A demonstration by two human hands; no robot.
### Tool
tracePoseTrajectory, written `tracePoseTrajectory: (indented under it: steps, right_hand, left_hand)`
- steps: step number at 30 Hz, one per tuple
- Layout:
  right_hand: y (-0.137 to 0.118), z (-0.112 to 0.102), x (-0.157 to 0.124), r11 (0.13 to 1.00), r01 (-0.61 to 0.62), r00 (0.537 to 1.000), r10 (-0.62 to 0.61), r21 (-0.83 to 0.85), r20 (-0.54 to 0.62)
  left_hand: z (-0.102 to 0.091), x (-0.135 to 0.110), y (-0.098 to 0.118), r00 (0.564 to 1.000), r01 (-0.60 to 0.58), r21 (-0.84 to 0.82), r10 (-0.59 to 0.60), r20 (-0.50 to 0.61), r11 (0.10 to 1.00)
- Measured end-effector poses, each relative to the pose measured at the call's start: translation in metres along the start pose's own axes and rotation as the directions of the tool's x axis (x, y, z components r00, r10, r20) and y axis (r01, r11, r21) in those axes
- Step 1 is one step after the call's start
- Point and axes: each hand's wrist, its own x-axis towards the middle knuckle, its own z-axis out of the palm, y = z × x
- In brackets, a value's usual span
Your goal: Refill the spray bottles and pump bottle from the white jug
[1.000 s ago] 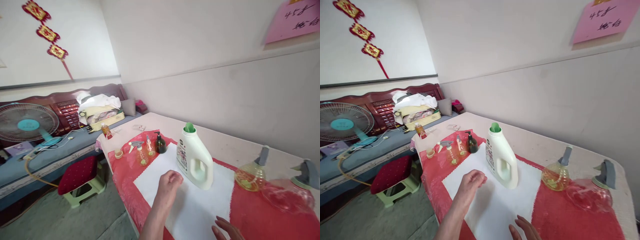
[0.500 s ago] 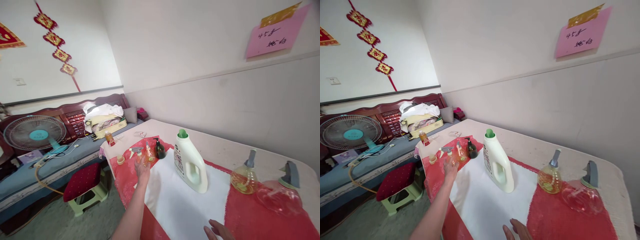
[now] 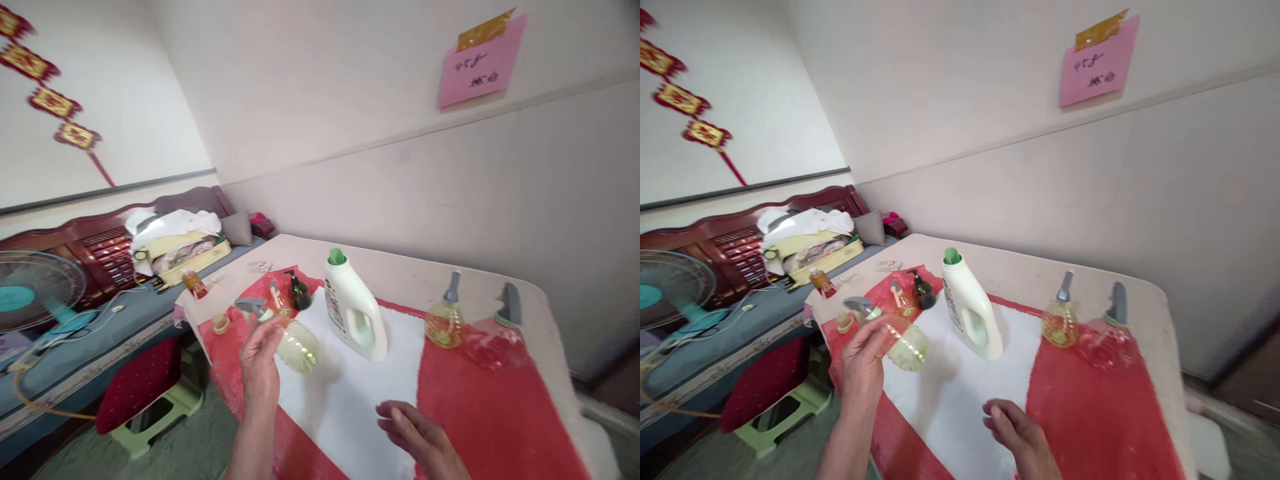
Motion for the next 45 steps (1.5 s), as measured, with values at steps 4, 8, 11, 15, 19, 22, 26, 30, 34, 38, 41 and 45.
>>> tracePoseTrajectory:
  steps: [4, 8, 11, 15, 19, 22, 26, 30, 34, 38, 41, 45]
  right_hand:
    - [-0.009, 0.004, -0.01, 0.858, -0.115, 0.962, -0.029, 0.501, 0.271]
    - [-0.011, 0.001, -0.017, 0.734, -0.161, 0.952, -0.062, 0.66, 0.301]
    - [-0.008, -0.002, -0.017, 0.702, -0.137, 0.978, -0.017, 0.699, 0.209]
    - [-0.007, 0.002, -0.012, 0.697, -0.155, 0.979, 0.016, 0.7, 0.201]
    - [-0.003, 0.011, -0.006, 0.762, -0.164, 0.977, 0.036, 0.627, 0.212]
    - [0.002, 0.016, 0.0, 0.811, -0.123, 0.983, 0.02, 0.572, 0.184]
    - [0.005, 0.022, 0.002, 0.849, -0.103, 0.988, 0.028, 0.518, 0.152]
    - [0.013, 0.025, 0.0, 0.958, 0.161, 0.987, -0.155, 0.236, -0.043]
    - [0.028, 0.021, -0.002, 0.687, 0.497, 0.775, -0.626, -0.531, -0.086]
    - [0.022, 0.022, -0.006, 0.755, 0.543, 0.811, -0.584, -0.367, -0.001]
    - [0.009, 0.026, -0.005, 0.945, 0.202, 0.977, -0.212, 0.257, 0.011]
    - [0.003, 0.03, -0.002, 0.795, -0.331, 0.896, 0.097, 0.508, 0.433]
  left_hand:
    - [0.053, -0.057, -0.002, 0.866, 0.36, -0.247, -0.224, 0.447, 0.9]
    - [0.079, -0.095, -0.014, 0.775, 0.427, -0.235, -0.219, 0.593, 0.873]
    - [0.082, -0.102, -0.014, 0.759, 0.504, -0.378, -0.189, 0.624, 0.777]
    - [0.08, -0.095, -0.015, 0.724, 0.588, -0.365, -0.269, 0.635, 0.722]
    - [0.074, -0.083, -0.026, 0.73, 0.619, -0.265, -0.418, 0.541, 0.739]
    - [0.068, -0.075, -0.035, 0.749, 0.608, -0.206, -0.468, 0.47, 0.767]
    - [0.065, -0.07, -0.04, 0.728, 0.628, -0.12, -0.527, 0.439, 0.768]
    - [0.069, -0.07, -0.039, 0.757, 0.614, -0.108, -0.544, 0.363, 0.782]
    - [0.073, -0.072, -0.036, 0.793, 0.587, -0.167, -0.52, 0.317, 0.793]
    - [0.072, -0.067, -0.032, 0.823, 0.562, -0.265, -0.497, 0.277, 0.783]
    - [0.069, -0.064, -0.027, 0.833, 0.541, -0.303, -0.45, 0.321, 0.785]
    - [0.069, -0.066, -0.021, 0.794, 0.569, -0.265, -0.435, 0.425, 0.779]
